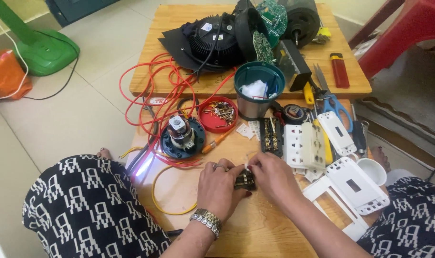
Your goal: Repairing or assembling an electrical switch by fitting internal components and the outer casing together on a low workbench.
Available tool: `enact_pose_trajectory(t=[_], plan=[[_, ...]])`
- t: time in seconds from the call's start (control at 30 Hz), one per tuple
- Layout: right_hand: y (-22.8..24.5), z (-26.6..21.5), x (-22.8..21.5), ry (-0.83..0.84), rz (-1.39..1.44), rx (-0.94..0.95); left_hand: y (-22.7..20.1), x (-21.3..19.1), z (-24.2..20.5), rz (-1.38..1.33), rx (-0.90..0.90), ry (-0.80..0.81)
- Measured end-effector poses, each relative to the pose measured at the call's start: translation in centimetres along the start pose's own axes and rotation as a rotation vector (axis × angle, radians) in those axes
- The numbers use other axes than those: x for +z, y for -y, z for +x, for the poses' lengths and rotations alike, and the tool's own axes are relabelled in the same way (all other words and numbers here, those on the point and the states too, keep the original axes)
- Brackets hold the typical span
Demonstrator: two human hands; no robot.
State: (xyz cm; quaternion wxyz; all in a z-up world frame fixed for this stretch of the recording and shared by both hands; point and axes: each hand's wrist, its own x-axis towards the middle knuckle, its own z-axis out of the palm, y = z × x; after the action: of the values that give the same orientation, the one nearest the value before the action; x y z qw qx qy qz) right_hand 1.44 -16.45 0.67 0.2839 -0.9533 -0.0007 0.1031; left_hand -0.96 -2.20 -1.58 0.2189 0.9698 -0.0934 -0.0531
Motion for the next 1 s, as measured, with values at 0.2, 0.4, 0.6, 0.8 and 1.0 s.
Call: enact_pose_trajectory(t=[0.2, 0.4, 0.6, 0.8, 1.0], plan=[[0.2, 0.2, -0.1, 0.018, -0.037, -0.010, 0.0, 0.2, 0.0, 0.021, 0.003, 0.006], [-0.1, -0.5, 0.7, -0.105, -0.010, 0.001, 0.1, 0.2, -0.1, 0.006, 0.012, -0.008], [2.1, -1.5, -1.0, -0.001, 0.169, 0.133, 0.2, -0.3, 0.1, 0.028, 0.058, 0.029], [-0.5, -1.1, -0.2, -0.024, 0.069, -0.012, 0.4, -2.3, 0.0, 0.101, 0.053, 0.120], [0.2, -3.3, -0.7, 0.034, 0.031, 0.106, -1.3, -3.3, -3.0, -0.121, -0.300, 0.045]])
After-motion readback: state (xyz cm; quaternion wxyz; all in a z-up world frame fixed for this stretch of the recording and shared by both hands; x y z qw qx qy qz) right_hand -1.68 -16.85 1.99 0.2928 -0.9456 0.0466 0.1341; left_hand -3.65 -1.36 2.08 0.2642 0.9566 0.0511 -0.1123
